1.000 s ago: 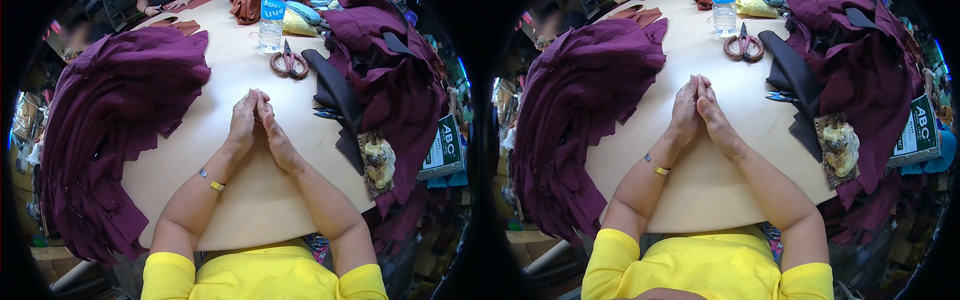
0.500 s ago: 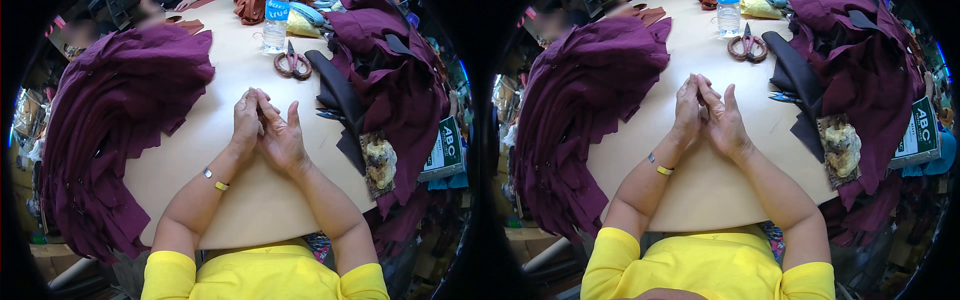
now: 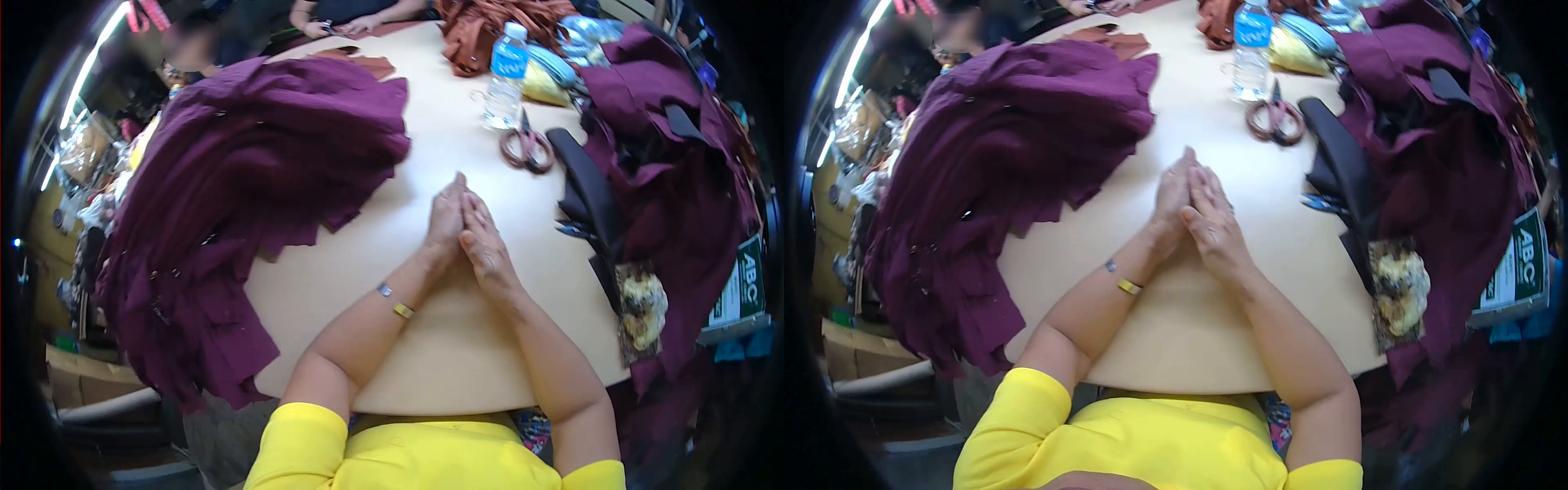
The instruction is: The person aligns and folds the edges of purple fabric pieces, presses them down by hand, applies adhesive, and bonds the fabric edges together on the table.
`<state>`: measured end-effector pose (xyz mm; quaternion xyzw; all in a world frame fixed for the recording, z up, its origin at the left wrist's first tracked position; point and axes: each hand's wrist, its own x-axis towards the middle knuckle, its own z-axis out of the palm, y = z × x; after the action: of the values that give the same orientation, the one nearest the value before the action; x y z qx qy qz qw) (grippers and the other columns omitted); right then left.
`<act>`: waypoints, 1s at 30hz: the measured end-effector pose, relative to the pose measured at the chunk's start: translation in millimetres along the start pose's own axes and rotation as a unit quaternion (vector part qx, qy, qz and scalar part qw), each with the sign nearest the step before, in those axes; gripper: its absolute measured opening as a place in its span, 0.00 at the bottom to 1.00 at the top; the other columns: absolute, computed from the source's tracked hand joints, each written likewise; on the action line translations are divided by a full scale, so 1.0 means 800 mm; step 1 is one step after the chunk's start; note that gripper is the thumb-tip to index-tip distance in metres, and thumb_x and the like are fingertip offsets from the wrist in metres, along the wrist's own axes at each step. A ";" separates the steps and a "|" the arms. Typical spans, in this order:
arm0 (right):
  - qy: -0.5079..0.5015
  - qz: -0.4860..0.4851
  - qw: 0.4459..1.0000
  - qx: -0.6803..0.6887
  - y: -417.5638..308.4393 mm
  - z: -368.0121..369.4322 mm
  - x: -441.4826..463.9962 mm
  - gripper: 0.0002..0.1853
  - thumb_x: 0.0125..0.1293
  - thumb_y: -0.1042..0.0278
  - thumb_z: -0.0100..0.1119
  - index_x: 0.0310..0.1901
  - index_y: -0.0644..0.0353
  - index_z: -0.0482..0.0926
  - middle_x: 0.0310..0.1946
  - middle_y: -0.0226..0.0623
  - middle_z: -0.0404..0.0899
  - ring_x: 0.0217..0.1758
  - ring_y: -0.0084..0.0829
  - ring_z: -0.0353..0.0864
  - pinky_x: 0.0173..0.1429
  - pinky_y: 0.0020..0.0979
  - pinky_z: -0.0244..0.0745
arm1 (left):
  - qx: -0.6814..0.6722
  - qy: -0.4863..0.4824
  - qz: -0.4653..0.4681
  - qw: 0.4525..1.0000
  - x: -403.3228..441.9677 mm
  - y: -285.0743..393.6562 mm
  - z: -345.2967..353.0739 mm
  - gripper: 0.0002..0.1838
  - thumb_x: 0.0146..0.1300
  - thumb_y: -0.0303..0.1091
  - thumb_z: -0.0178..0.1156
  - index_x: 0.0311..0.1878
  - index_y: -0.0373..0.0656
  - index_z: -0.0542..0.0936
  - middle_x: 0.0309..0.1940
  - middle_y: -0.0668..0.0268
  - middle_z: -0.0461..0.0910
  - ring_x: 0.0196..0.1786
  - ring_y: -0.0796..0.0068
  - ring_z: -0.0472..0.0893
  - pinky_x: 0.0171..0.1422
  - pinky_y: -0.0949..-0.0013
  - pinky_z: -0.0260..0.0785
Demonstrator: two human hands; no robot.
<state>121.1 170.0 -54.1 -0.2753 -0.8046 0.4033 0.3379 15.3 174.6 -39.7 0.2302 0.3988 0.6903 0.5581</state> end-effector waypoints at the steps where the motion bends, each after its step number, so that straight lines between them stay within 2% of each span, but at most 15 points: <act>1: 0.010 0.005 1.000 -0.014 -0.002 0.000 -0.002 0.39 0.67 0.38 0.36 0.68 0.64 0.51 0.70 0.51 0.44 0.74 0.44 0.42 0.73 0.35 0.40 | 0.005 -0.049 0.024 0.998 0.004 -0.003 -0.003 0.19 0.68 0.50 0.46 0.27 0.47 0.68 0.18 0.70 0.69 0.20 0.79 0.69 0.25 0.76 0.65; 6: 0.057 0.008 0.998 0.014 0.013 -0.009 0.003 0.42 0.65 0.35 0.36 0.68 0.64 0.51 0.69 0.51 0.47 0.74 0.45 0.41 0.73 0.35 0.39 | 0.093 -0.096 0.091 0.987 -0.009 -0.016 0.011 0.16 0.71 0.44 0.44 0.46 0.39 0.70 0.31 0.69 0.69 0.33 0.81 0.70 0.39 0.78 0.68; 7: 0.052 0.017 0.998 0.021 0.010 -0.011 0.003 0.42 0.65 0.34 0.36 0.68 0.64 0.51 0.69 0.50 0.47 0.74 0.45 0.41 0.73 0.35 0.39 | 0.078 -0.107 0.089 0.987 -0.008 -0.015 0.010 0.16 0.71 0.43 0.44 0.45 0.38 0.71 0.29 0.70 0.71 0.33 0.81 0.72 0.43 0.78 0.67; 10: 0.024 0.043 0.993 0.103 -0.006 -0.012 0.001 0.40 0.65 0.35 0.36 0.68 0.61 0.52 0.70 0.46 0.48 0.74 0.44 0.42 0.73 0.36 0.39 | 0.049 -0.096 0.070 0.992 0.001 -0.005 -0.005 0.16 0.70 0.40 0.45 0.41 0.35 0.73 0.26 0.67 0.75 0.30 0.81 0.73 0.38 0.77 0.68; 12: 0.016 0.037 0.989 0.144 -0.011 -0.013 0.000 0.38 0.66 0.37 0.37 0.68 0.59 0.53 0.70 0.44 0.48 0.74 0.43 0.44 0.73 0.35 0.41 | 0.022 -0.122 0.026 0.992 0.008 0.003 -0.014 0.15 0.69 0.42 0.47 0.41 0.38 0.74 0.27 0.67 0.76 0.31 0.79 0.75 0.40 0.77 0.69; 13: 0.005 0.051 0.977 0.205 -0.014 -0.015 0.000 0.37 0.66 0.38 0.37 0.68 0.57 0.54 0.70 0.43 0.48 0.73 0.42 0.46 0.72 0.35 0.43 | 0.008 -0.135 0.003 0.991 0.009 0.007 -0.017 0.15 0.68 0.43 0.49 0.40 0.39 0.75 0.27 0.67 0.77 0.32 0.79 0.76 0.42 0.76 0.70; 15: -0.010 0.081 0.943 0.322 -0.016 -0.022 0.001 0.35 0.67 0.40 0.38 0.68 0.55 0.55 0.70 0.42 0.48 0.72 0.42 0.49 0.71 0.35 0.48 | -0.005 -0.082 -0.021 0.996 0.007 0.013 -0.014 0.15 0.68 0.42 0.49 0.40 0.38 0.75 0.28 0.64 0.79 0.32 0.77 0.78 0.40 0.76 0.72; 18: 0.039 -0.027 0.999 0.006 0.016 -0.005 0.004 0.34 0.67 0.44 0.42 0.68 0.55 0.54 0.70 0.43 0.49 0.70 0.42 0.55 0.69 0.36 0.55 | -0.028 -0.053 -0.013 0.998 -0.009 0.020 -0.004 0.10 0.64 0.38 0.57 0.38 0.41 0.75 0.29 0.63 0.80 0.33 0.78 0.80 0.38 0.77 0.73; 19: 0.035 -0.021 0.998 0.038 0.009 -0.006 0.001 0.34 0.66 0.47 0.45 0.69 0.56 0.53 0.69 0.43 0.52 0.70 0.39 0.53 0.69 0.34 0.53 | 0.010 0.009 -0.011 1.000 -0.007 0.019 0.003 0.07 0.62 0.36 0.58 0.34 0.44 0.74 0.27 0.65 0.79 0.30 0.80 0.79 0.35 0.78 0.72; 20: 0.035 -0.016 0.997 0.066 -0.002 -0.003 0.000 0.35 0.65 0.50 0.48 0.69 0.57 0.52 0.67 0.43 0.55 0.70 0.35 0.52 0.70 0.32 0.51 | 0.017 0.006 -0.003 1.000 -0.001 0.015 -0.004 0.06 0.62 0.34 0.57 0.31 0.46 0.72 0.26 0.67 0.78 0.25 0.82 0.75 0.32 0.78 0.70; 22: 0.001 -0.006 0.998 -0.058 0.011 -0.005 0.002 0.34 0.65 0.54 0.52 0.69 0.53 0.54 0.67 0.43 0.56 0.70 0.37 0.54 0.70 0.32 0.51 | -0.075 -0.069 0.019 0.995 0.021 -0.005 -0.027 0.08 0.64 0.35 0.55 0.30 0.47 0.72 0.23 0.71 0.73 0.26 0.84 0.71 0.30 0.79 0.67; 24: 0.023 -0.053 0.998 0.010 0.025 0.004 0.005 0.31 0.62 0.54 0.53 0.67 0.47 0.59 0.67 0.47 0.54 0.67 0.45 0.59 0.68 0.37 0.57 | -0.106 -0.029 -0.032 0.993 0.022 -0.001 -0.027 0.09 0.66 0.37 0.53 0.29 0.48 0.71 0.19 0.73 0.69 0.26 0.83 0.71 0.30 0.79 0.67; 25: 0.019 -0.031 0.998 0.048 0.018 -0.004 0.005 0.28 0.61 0.56 0.55 0.63 0.49 0.64 0.65 0.47 0.57 0.66 0.45 0.61 0.67 0.37 0.58 | -0.102 -0.066 -0.058 0.991 0.019 0.007 -0.030 0.10 0.65 0.39 0.54 0.29 0.47 0.71 0.19 0.72 0.70 0.25 0.83 0.71 0.29 0.79 0.67; 27: 0.006 0.008 0.991 0.136 -0.006 -0.020 0.002 0.22 0.60 0.60 0.57 0.56 0.53 0.73 0.62 0.46 0.62 0.63 0.43 0.64 0.65 0.36 0.60 | -0.092 -0.040 -0.059 0.993 0.019 0.007 -0.029 0.14 0.65 0.43 0.54 0.27 0.47 0.70 0.18 0.68 0.72 0.22 0.81 0.70 0.29 0.79 0.66; 30: 0.164 -0.057 0.983 0.055 -0.025 -0.042 0.006 0.10 0.58 0.66 0.59 0.40 0.59 0.78 0.55 0.43 0.70 0.60 0.39 0.68 0.62 0.35 0.62 | -0.071 -0.016 -0.016 0.997 0.009 0.003 -0.017 0.19 0.67 0.47 0.51 0.23 0.48 0.66 0.17 0.68 0.71 0.20 0.81 0.67 0.27 0.79 0.62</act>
<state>140.7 178.7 -21.0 -0.2722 -0.7295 0.3765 0.5020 1.3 177.6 -46.6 0.1942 0.3435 0.7044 0.5901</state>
